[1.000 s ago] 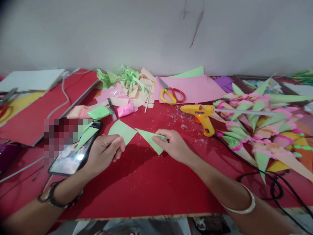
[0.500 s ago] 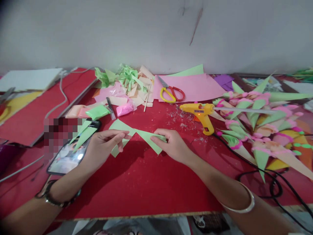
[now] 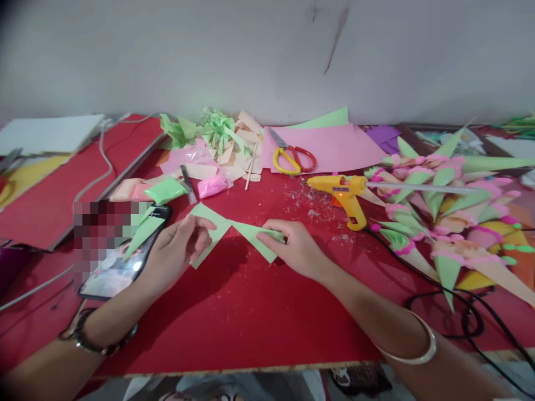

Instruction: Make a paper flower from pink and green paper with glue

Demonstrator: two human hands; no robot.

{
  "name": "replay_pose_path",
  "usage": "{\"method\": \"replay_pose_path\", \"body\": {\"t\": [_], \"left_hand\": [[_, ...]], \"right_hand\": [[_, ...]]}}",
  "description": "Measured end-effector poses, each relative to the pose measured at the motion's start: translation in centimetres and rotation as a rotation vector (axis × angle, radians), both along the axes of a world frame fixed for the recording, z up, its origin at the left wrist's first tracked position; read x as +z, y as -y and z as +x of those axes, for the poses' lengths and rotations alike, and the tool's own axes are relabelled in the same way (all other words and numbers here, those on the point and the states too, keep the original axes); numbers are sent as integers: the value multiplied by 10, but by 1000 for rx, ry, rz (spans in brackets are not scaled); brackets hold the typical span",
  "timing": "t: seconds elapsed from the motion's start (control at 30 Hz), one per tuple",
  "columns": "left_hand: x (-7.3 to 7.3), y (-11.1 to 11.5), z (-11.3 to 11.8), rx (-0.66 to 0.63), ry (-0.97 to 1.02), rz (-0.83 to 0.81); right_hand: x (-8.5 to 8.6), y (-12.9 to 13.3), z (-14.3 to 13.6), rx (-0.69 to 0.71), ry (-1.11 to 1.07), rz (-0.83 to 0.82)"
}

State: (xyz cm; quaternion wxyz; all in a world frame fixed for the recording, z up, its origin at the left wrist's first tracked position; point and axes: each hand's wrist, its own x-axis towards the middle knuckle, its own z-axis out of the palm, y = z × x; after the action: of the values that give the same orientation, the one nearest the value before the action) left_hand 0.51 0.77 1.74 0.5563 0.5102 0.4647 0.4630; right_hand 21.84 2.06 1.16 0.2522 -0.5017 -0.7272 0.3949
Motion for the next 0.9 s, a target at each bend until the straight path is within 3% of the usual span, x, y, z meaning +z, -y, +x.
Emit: {"method": "replay_pose_path", "body": {"t": [0.2,0.43,0.7,0.9], "left_hand": [[6,0,1,-17,-177,16],[-1,-2,-2,-10,-394,241],[2,5,5,-185,-606,405],[3,7,5,-127,-689,513]], "right_hand": [[0,-1,0,2,-4,15],[1,1,1,-43,-32,116],[8,6,-4,240,19,222],[7,6,-2,228,6,170]]}}
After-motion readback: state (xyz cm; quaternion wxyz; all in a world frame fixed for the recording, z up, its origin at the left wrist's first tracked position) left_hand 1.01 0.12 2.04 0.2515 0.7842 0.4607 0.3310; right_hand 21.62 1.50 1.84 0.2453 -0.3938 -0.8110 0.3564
